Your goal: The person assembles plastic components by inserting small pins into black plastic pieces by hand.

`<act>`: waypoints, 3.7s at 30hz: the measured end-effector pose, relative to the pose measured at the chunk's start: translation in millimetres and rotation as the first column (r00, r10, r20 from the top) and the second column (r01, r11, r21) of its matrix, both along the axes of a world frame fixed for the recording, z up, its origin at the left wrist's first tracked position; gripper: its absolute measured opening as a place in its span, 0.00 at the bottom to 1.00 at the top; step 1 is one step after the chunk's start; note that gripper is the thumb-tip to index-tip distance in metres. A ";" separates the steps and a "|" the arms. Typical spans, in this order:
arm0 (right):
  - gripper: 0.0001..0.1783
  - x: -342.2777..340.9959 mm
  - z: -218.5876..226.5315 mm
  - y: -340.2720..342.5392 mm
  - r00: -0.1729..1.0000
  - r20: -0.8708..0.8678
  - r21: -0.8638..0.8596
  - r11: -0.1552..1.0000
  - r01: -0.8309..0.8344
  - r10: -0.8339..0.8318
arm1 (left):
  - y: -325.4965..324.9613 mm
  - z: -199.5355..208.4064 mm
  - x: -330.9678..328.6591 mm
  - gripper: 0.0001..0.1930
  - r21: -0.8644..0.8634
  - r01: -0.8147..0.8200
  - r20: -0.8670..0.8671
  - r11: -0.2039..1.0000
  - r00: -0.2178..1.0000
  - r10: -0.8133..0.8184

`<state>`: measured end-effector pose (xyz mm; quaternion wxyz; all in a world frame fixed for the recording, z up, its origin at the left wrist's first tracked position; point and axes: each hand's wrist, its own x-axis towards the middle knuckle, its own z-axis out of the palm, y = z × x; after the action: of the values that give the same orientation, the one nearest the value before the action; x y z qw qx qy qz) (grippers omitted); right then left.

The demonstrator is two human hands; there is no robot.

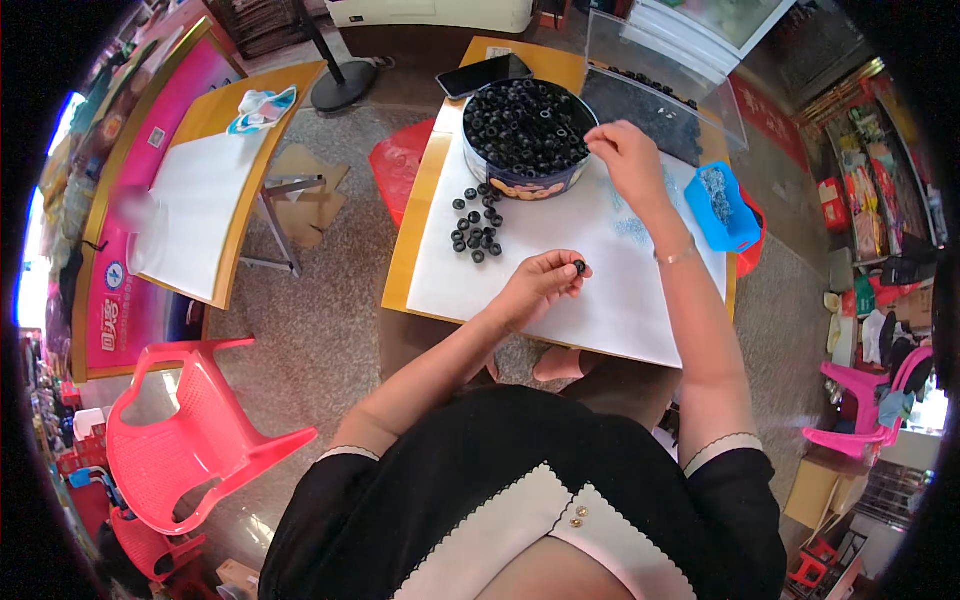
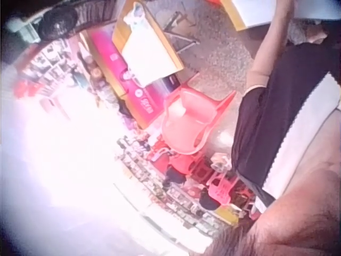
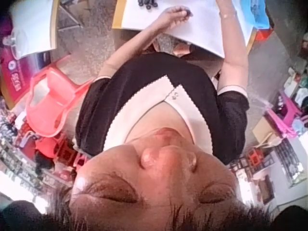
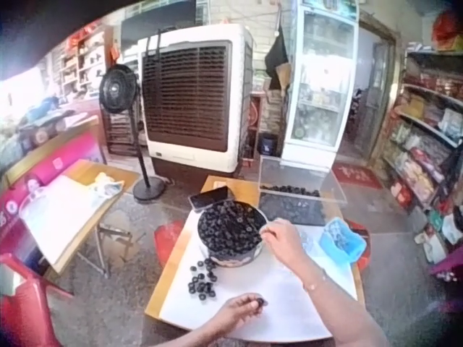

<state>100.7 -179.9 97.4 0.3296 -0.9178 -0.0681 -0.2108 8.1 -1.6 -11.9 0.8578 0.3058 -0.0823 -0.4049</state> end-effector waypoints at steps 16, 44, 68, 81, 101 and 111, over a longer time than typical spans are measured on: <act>0.04 75.7 -18.0 1.1 0.984 -0.130 -0.264 0.952 -0.153 0.122 | 1.2 -1.8 0.4 0.10 -0.031 0.055 -0.030 0.998 0.998 -0.056; 0.03 89.1 -27.4 14.7 0.982 -0.187 -0.711 0.694 -0.113 -0.031 | 2.0 4.7 -0.5 0.09 -0.014 0.072 -0.029 0.997 0.997 -0.072; 0.11 -71.8 -11.8 16.5 0.820 -0.200 0.957 0.285 0.047 0.536 | 3.5 2.3 0.3 0.10 -0.083 -0.076 -0.088 0.994 0.994 0.069; 0.12 -154.2 -40.5 13.7 0.891 -0.201 0.977 0.146 0.155 0.406 | 2.5 10.3 -0.2 0.10 -0.023 -0.077 -0.074 0.997 0.994 0.075; 0.10 -158.2 -57.6 16.1 0.942 -0.112 0.994 0.035 0.106 0.315 | 3.1 9.7 -0.3 0.10 -0.040 -0.044 -0.058 0.998 0.997 0.042; 0.08 -161.7 -44.0 35.4 0.977 -0.200 0.781 0.614 0.113 0.076 | 3.6 9.0 0.1 0.10 -0.034 -0.028 -0.047 0.999 0.999 0.026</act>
<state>-61.0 -144.5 53.3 0.7021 -0.6972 0.0767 -0.1230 8.2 1.9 -2.9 0.8700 0.2825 -0.0650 -0.3989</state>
